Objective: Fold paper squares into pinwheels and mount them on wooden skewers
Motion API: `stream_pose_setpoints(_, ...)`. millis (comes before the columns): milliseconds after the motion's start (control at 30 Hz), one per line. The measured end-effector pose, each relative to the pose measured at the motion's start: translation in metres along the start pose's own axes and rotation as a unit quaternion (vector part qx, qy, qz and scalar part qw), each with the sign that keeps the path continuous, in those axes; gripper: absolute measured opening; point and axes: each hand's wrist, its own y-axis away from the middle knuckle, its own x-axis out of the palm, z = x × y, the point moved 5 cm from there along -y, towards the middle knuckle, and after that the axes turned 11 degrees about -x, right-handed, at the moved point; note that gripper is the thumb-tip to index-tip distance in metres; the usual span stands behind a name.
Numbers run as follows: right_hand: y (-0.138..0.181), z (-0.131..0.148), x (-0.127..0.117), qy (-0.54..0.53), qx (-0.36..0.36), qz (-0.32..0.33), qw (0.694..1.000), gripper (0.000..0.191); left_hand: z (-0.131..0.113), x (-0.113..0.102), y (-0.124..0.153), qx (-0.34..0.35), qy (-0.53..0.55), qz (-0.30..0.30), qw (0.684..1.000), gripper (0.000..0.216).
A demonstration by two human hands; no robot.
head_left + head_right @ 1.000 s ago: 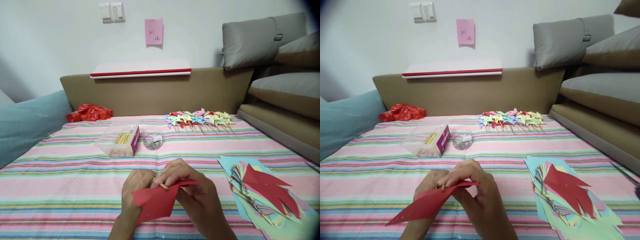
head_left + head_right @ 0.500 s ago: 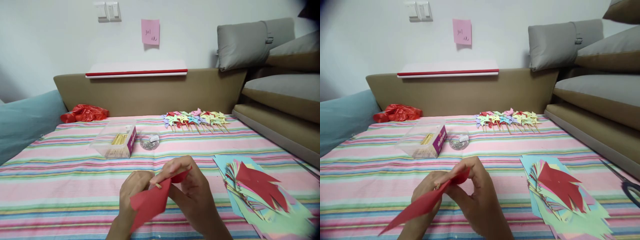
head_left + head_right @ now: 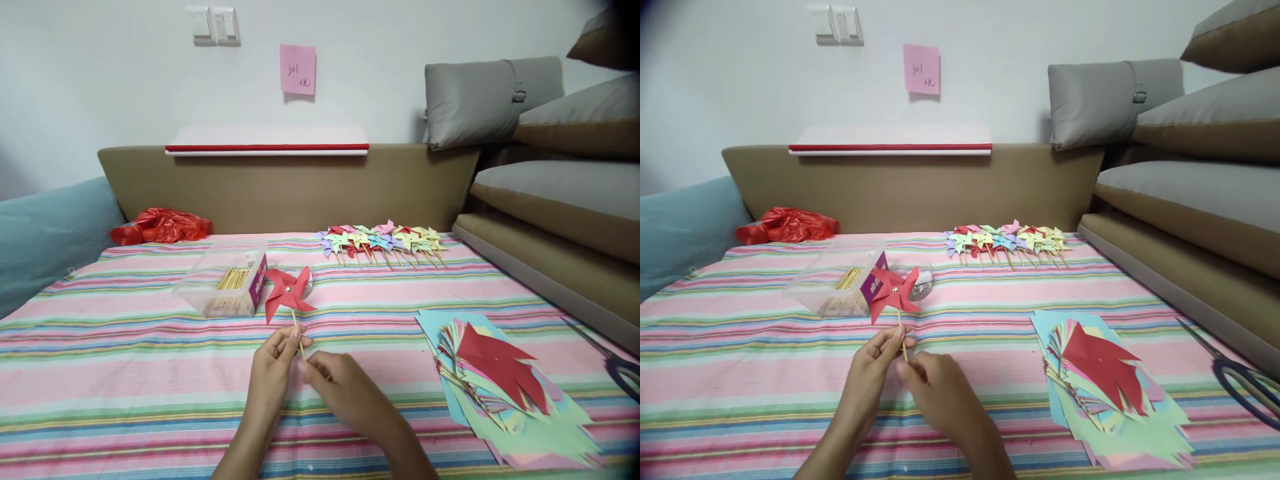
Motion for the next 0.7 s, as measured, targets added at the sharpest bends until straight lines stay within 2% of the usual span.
stream_pose_setpoints(67, -0.001, 0.002, 0.012, 0.009, -0.016, 0.022, 1.0, 0.033, 0.008, 0.001, -0.003, -0.05, 0.039, 0.009, 0.998, 0.039)
stream_pose_setpoints(133, -0.002, 0.003, 0.019, 0.011, -0.011, 0.021, 1.0, 0.033, 0.011, 0.002, -0.004, -0.067, 0.057, 0.011, 0.996, 0.043)
stream_pose_setpoints(300, -0.003, -0.003, 0.012, 0.077, 0.021, -0.002, 0.997, 0.038, 0.001, -0.004, -0.006, -0.001, 0.026, -0.016, 1.0, 0.036)
stream_pose_setpoints(400, -0.003, -0.013, -0.007, 0.159, 0.043, -0.05, 0.985, 0.039, -0.002, -0.003, -0.007, 0.012, -0.012, -0.007, 1.0, 0.04)
stream_pose_setpoints(500, 0.0, -0.025, -0.032, 0.202, 0.065, -0.11, 0.971, 0.039, -0.002, 0.006, -0.005, 0.02, -0.05, 0.043, 0.998, 0.037)
stream_pose_setpoints(600, 0.004, -0.038, -0.062, 0.223, 0.075, -0.169, 0.957, 0.041, -0.004, 0.016, 0.002, 0.049, -0.132, 0.081, 0.987, 0.035)
stream_pose_setpoints(700, 0.004, -0.052, -0.095, 0.238, 0.084, -0.222, 0.942, 0.043, -0.006, 0.021, 0.009, 0.074, -0.233, 0.086, 0.966, 0.041)
